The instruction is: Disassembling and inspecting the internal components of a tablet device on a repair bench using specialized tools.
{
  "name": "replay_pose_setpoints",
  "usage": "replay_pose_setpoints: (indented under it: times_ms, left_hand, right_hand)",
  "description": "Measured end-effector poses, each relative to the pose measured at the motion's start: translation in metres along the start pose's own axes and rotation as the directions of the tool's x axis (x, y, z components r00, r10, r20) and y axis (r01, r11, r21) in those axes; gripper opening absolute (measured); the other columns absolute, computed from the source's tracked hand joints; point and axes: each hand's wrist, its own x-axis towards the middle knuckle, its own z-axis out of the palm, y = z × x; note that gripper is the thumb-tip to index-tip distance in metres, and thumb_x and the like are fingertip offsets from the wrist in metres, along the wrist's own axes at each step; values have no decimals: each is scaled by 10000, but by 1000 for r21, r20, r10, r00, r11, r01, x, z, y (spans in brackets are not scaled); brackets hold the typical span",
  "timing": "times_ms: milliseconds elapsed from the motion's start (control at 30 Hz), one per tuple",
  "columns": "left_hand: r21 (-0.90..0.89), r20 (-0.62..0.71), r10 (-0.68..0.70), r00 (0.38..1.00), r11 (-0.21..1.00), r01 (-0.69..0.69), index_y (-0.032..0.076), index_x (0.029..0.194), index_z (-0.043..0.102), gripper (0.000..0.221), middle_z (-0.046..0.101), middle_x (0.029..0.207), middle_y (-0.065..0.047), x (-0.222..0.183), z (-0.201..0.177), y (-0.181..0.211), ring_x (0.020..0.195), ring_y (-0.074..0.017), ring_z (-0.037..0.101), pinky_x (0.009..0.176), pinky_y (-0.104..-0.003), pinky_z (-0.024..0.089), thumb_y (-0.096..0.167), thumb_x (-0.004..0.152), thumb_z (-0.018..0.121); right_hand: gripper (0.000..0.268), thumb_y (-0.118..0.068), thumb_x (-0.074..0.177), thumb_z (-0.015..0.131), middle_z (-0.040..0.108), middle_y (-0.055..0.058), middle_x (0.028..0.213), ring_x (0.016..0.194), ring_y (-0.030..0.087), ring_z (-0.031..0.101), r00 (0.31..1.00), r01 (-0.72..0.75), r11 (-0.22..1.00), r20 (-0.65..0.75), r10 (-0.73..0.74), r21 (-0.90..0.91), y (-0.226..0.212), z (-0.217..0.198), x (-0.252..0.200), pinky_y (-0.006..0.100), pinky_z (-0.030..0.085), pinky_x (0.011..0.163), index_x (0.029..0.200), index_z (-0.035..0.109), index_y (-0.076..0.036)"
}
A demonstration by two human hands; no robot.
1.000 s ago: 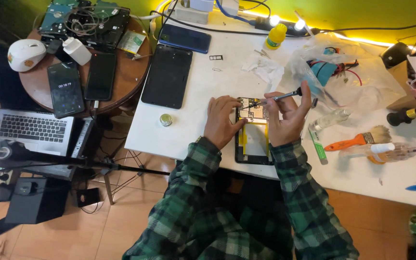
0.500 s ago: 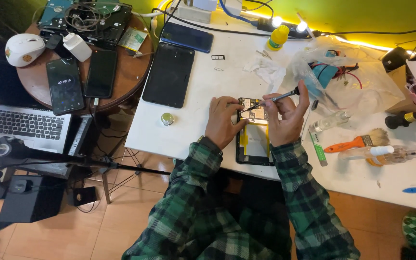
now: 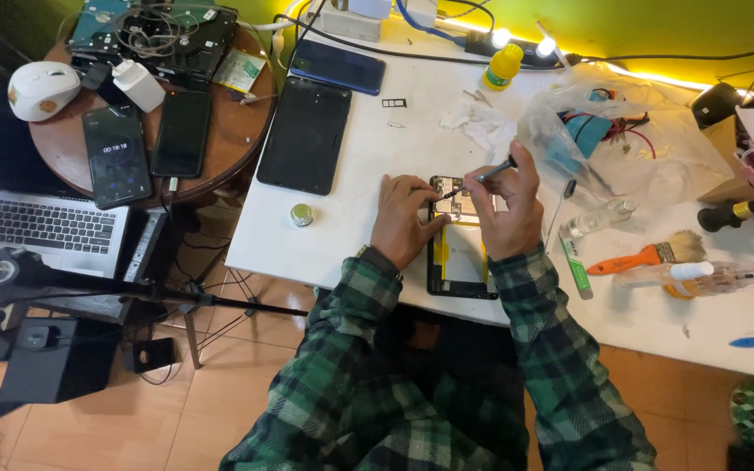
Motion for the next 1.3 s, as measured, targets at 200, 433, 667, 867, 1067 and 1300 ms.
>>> replay_pose_setpoints:
  times_ms: [200, 433, 667, 867, 1067, 1300]
  left_hand:
    - [-10, -11, -61, 998, 998, 61, 108, 1002, 732, 431, 628, 1108, -66, 0, -2, 4, 1242, -338, 541, 1253, -556, 158, 289, 678, 951]
    - [7, -10, -74, 997, 997, 74, 93, 1014, 744, 432, 655, 1076, -89, -1, -4, 8, 1247, -346, 556, 1255, -568, 143, 265, 685, 964]
    - [18, -23, -91, 996, 996, 92, 88, 1004, 761, 428, 686, 1067, -80, 0, -10, 17, 1257, -326, 567, 1253, -569, 164, 289, 690, 970]
    - [-17, -25, -96, 995, 995, 96, 84, 1001, 757, 432, 697, 1086, -78, 1, -10, 18, 1274, -332, 567, 1257, -569, 151, 307, 692, 961]
    - [-22, -5, -120, 993, 993, 119, 96, 954, 761, 406, 716, 1089, -50, 1, -5, 9, 1285, -295, 575, 1271, -530, 130, 329, 686, 958]
    - [-68, 143, -198, 970, 976, 209, 25, 1018, 781, 293, 727, 1150, -111, 15, -43, 39, 1277, -308, 607, 1268, -461, 198, 198, 808, 892]
  right_hand:
    - [611, -97, 951, 831, 701, 191, 946, 831, 351, 737, 998, 29, 996, 51, -25, -88, -14, 17, 28, 401, 646, 677, 1453, 493, -6]
    - [532, -66, 959, 810, 669, 177, 854, 766, 349, 725, 997, -42, 997, 57, 46, -70, -25, 24, 37, 411, 655, 673, 1427, 560, -44]
    - [492, -75, 1018, 742, 700, 204, 886, 854, 363, 753, 986, -131, 991, 105, 128, 23, -22, 18, 38, 415, 657, 715, 1463, 532, -82]
    - [488, -86, 1055, 672, 738, 209, 991, 937, 369, 755, 969, -184, 980, 180, 167, 80, -31, 6, 41, 439, 641, 788, 1496, 463, -83]
    - [508, -100, 1077, 603, 732, 212, 1106, 1044, 368, 740, 954, -218, 965, 237, 181, 142, -34, 5, 42, 452, 625, 864, 1519, 355, -77]
    - [509, -88, 1079, 664, 696, 224, 1017, 952, 357, 737, 974, -166, 980, 175, 145, 111, -17, 3, 39, 439, 624, 817, 1517, 407, -55]
